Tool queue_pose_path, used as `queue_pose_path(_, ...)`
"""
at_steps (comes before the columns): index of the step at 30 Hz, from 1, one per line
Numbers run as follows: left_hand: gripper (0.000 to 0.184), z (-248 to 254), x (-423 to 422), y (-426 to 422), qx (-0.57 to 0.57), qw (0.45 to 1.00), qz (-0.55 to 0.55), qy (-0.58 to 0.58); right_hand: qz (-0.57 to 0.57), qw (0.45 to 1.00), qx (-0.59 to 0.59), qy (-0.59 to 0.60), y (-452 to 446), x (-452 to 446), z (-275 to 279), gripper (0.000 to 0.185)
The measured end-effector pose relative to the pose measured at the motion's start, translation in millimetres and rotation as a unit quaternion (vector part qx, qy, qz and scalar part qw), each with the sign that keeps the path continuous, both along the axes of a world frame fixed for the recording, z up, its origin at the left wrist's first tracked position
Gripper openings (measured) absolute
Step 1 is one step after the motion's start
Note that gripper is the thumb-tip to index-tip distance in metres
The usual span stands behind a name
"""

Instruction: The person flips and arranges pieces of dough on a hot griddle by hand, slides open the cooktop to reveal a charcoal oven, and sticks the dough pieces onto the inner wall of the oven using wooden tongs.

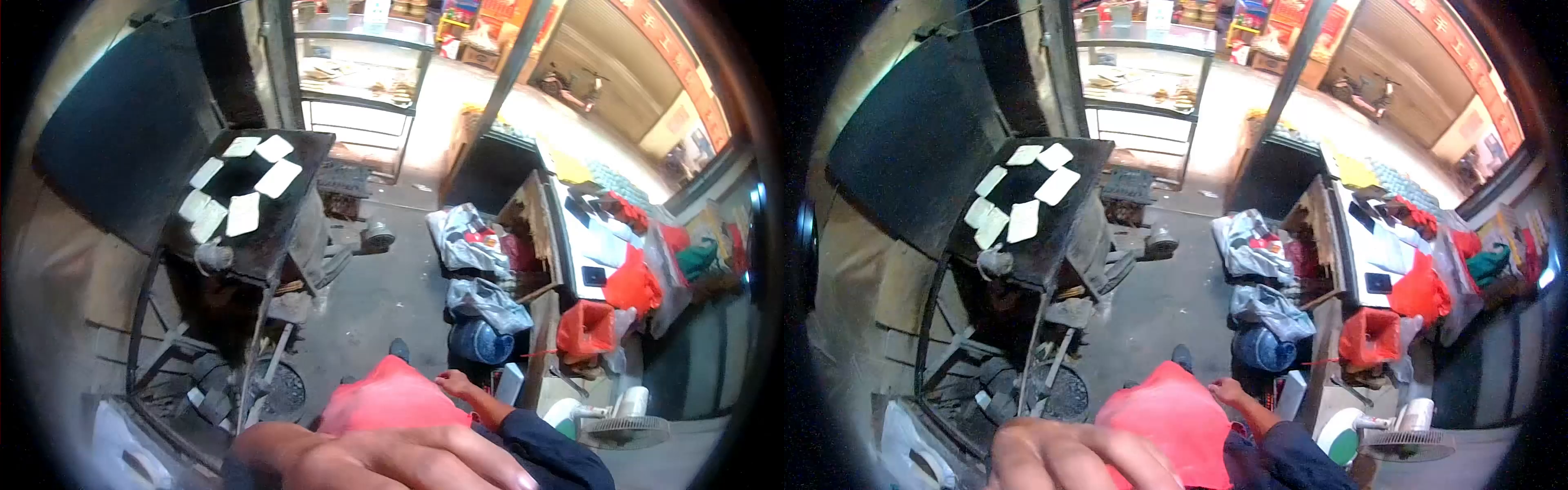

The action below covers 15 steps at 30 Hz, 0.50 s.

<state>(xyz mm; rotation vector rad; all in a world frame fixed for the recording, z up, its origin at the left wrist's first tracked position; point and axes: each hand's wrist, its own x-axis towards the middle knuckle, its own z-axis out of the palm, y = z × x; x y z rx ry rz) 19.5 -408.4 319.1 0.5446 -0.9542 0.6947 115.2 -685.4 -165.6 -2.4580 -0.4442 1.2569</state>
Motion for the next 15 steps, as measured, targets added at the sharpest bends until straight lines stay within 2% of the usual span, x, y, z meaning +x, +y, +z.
queue_pose_path(3,0.052,-2,-10,-8,0.004,0.996,-0.093,0.000,-0.011,1.000,0.000,-0.008,-2,0,-9,0.037)
queue_pose_path(4,0.051,-6,-8,-19,-0.055,0.994,-0.093,-0.035,-0.010,1.000,0.002,-0.007,-6,0,-12,0.037)
queue_pose_path(7,0.048,-1,-18,-13,-0.117,0.985,-0.104,-0.067,-0.020,1.000,-0.012,-0.003,-3,-3,-16,0.037)
queue_pose_path(8,0.044,10,-33,0,-0.080,0.986,-0.140,0.037,-0.019,1.000,-0.005,-0.002,-4,-4,-15,0.037)
queue_pose_path(11,0.031,5,-22,-13,-0.166,0.983,-0.049,-0.060,-0.012,1.000,-0.003,0.001,-7,-2,-23,0.037)
queue_pose_path(12,0.029,12,-30,-6,-0.137,0.989,-0.059,0.003,-0.001,1.000,-0.006,0.004,-6,-3,-23,0.037)
queue_pose_path(15,0.026,14,-39,5,-0.086,0.989,-0.084,0.086,-0.012,1.000,-0.006,-0.001,-2,-2,-21,0.037)
